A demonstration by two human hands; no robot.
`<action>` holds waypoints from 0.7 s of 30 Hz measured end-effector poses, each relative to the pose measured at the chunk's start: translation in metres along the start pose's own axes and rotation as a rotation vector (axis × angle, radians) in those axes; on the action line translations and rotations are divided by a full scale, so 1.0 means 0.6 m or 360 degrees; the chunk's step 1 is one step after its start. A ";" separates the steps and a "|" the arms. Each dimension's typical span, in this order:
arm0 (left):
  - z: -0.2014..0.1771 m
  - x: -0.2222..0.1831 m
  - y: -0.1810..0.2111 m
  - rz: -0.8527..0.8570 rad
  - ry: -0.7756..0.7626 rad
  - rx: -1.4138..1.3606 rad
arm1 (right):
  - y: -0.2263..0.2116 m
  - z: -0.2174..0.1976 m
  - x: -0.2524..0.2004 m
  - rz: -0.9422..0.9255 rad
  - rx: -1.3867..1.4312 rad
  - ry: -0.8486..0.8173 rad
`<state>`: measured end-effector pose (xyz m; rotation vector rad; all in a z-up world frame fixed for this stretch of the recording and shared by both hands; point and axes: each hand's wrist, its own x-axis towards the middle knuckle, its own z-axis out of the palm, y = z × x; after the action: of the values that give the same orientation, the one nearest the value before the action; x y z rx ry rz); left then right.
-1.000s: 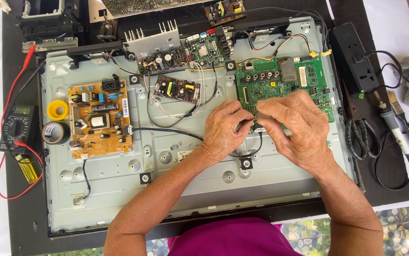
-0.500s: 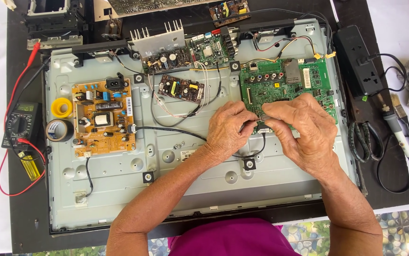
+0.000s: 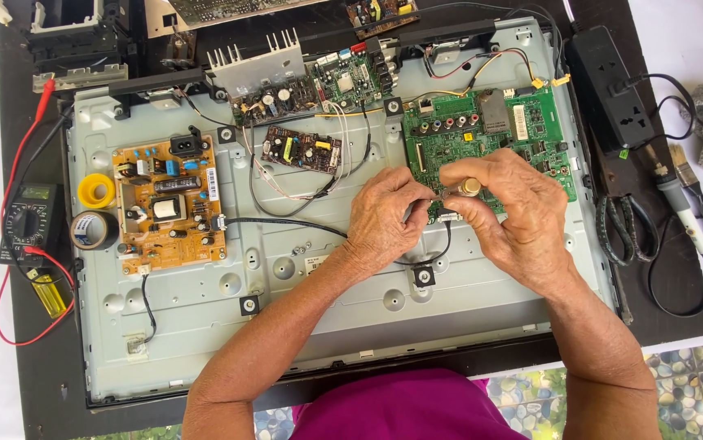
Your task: Fastening a main circuit board to a television chassis using a screwdriver and screws.
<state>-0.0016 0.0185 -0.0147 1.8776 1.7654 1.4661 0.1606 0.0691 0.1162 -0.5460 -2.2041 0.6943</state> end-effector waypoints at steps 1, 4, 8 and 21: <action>-0.001 -0.001 0.001 -0.0002 -0.0004 -0.0001 | -0.005 0.000 0.004 0.0004 0.0001 0.0001; -0.003 0.001 0.001 0.0009 -0.0007 -0.0016 | -0.013 -0.002 0.013 -0.0014 0.0025 -0.0020; -0.004 0.000 -0.001 -0.0008 -0.0041 -0.0027 | -0.015 -0.004 0.017 -0.0046 0.0106 -0.0066; -0.004 -0.002 -0.004 -0.0060 -0.0116 -0.0073 | 0.026 0.008 -0.018 -0.0267 -0.0614 0.0278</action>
<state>-0.0049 0.0173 -0.0158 1.8406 1.7106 1.3946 0.1666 0.0734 0.0978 -0.5796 -2.1940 0.1250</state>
